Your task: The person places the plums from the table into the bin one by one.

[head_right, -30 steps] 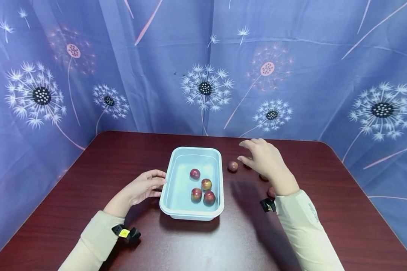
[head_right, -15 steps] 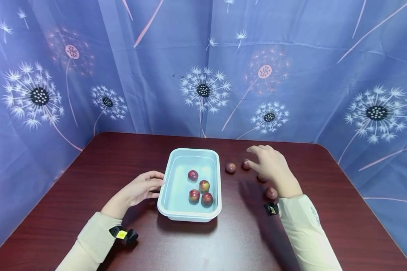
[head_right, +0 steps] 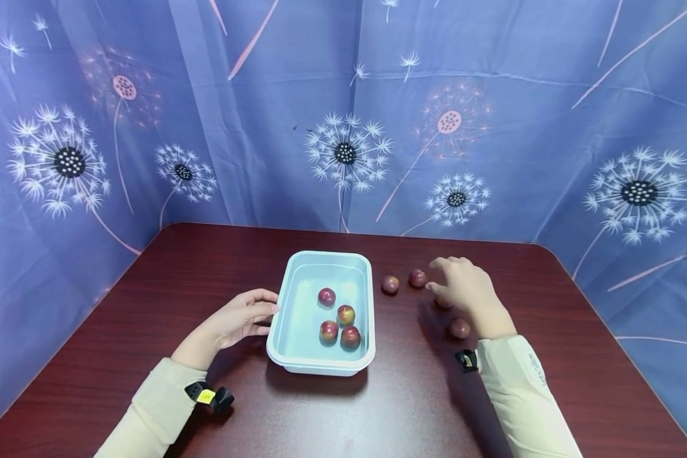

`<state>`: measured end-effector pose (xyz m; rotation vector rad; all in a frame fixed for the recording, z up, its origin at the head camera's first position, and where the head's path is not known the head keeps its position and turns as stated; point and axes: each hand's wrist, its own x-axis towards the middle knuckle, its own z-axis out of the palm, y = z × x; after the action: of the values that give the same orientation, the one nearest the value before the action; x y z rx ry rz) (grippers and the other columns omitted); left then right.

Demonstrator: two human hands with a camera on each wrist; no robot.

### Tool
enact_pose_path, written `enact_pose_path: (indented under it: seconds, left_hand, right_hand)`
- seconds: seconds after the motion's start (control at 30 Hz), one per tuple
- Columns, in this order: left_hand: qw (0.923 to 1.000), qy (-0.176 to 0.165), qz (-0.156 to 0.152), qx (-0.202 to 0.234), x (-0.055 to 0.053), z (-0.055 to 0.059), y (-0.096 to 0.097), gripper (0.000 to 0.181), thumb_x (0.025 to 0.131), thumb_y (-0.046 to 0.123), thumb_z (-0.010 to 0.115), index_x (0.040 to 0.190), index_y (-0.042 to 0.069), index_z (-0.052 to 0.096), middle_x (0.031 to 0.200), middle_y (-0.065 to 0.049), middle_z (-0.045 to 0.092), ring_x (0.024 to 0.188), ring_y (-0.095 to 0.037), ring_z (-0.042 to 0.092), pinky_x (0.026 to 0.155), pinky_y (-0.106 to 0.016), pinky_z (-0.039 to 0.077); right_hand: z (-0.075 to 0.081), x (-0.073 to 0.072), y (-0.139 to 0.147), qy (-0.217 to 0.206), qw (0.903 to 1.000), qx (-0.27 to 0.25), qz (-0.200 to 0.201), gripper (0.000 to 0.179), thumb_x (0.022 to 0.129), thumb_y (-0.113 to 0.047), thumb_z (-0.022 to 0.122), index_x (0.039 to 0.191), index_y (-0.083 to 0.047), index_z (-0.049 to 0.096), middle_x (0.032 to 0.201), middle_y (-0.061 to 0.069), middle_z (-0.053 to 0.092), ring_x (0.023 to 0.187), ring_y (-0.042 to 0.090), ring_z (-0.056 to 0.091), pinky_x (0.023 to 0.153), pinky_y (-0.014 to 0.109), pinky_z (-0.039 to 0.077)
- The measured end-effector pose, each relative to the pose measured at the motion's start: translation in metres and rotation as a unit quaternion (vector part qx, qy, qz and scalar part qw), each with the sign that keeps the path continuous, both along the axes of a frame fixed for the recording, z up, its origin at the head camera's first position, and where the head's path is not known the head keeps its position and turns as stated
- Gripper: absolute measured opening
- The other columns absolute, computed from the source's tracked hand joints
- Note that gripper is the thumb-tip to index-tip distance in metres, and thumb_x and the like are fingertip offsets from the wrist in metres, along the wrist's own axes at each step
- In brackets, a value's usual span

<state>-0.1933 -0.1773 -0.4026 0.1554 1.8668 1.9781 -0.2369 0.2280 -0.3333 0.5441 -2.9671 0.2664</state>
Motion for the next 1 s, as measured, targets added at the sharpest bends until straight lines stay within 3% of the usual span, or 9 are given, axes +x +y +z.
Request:
enact_pose_path:
  seconds: [0.23,0.57,1.0]
  left_hand:
    - [1.0000,0.005,-0.006,0.004,0.001,-0.002,0.000,0.032,0.093,0.011,0.055,0.117,-0.007,0.046,0.099,-0.006,0.062,0.089,-0.013,0.063,0.079,-0.032,0.055]
    - [1.0000,0.001,-0.002,0.001,0.000,-0.001,-0.001,0.030,0.093,0.010,0.055,0.117,-0.005,0.047,0.099,-0.005,0.062,0.088,-0.012,0.062,0.078,-0.032,0.055]
    - [0.9999,-0.002,-0.008,0.015,-0.001,-0.002,-0.002,0.028,0.092,0.008,0.056,0.116,-0.004,0.047,0.097,-0.003,0.063,0.088,-0.012,0.062,0.079,-0.033,0.055]
  right_hand:
    - [-0.013,-0.004,0.007,-0.027,0.9996,0.006,-0.010,0.043,0.082,-0.024,0.068,0.119,-0.004,0.061,0.117,0.023,0.062,0.110,0.043,0.055,0.081,0.059,0.046]
    - [-0.029,-0.008,0.010,-0.027,0.9994,0.016,-0.013,0.041,0.080,-0.024,0.071,0.114,-0.002,0.062,0.110,0.024,0.062,0.105,0.045,0.057,0.077,0.059,0.048]
    - [-0.044,-0.011,0.016,-0.039,0.9986,0.022,-0.028,0.043,0.077,-0.022,0.073,0.111,-0.001,0.060,0.091,0.019,0.065,0.091,0.044,0.061,0.067,0.057,0.049]
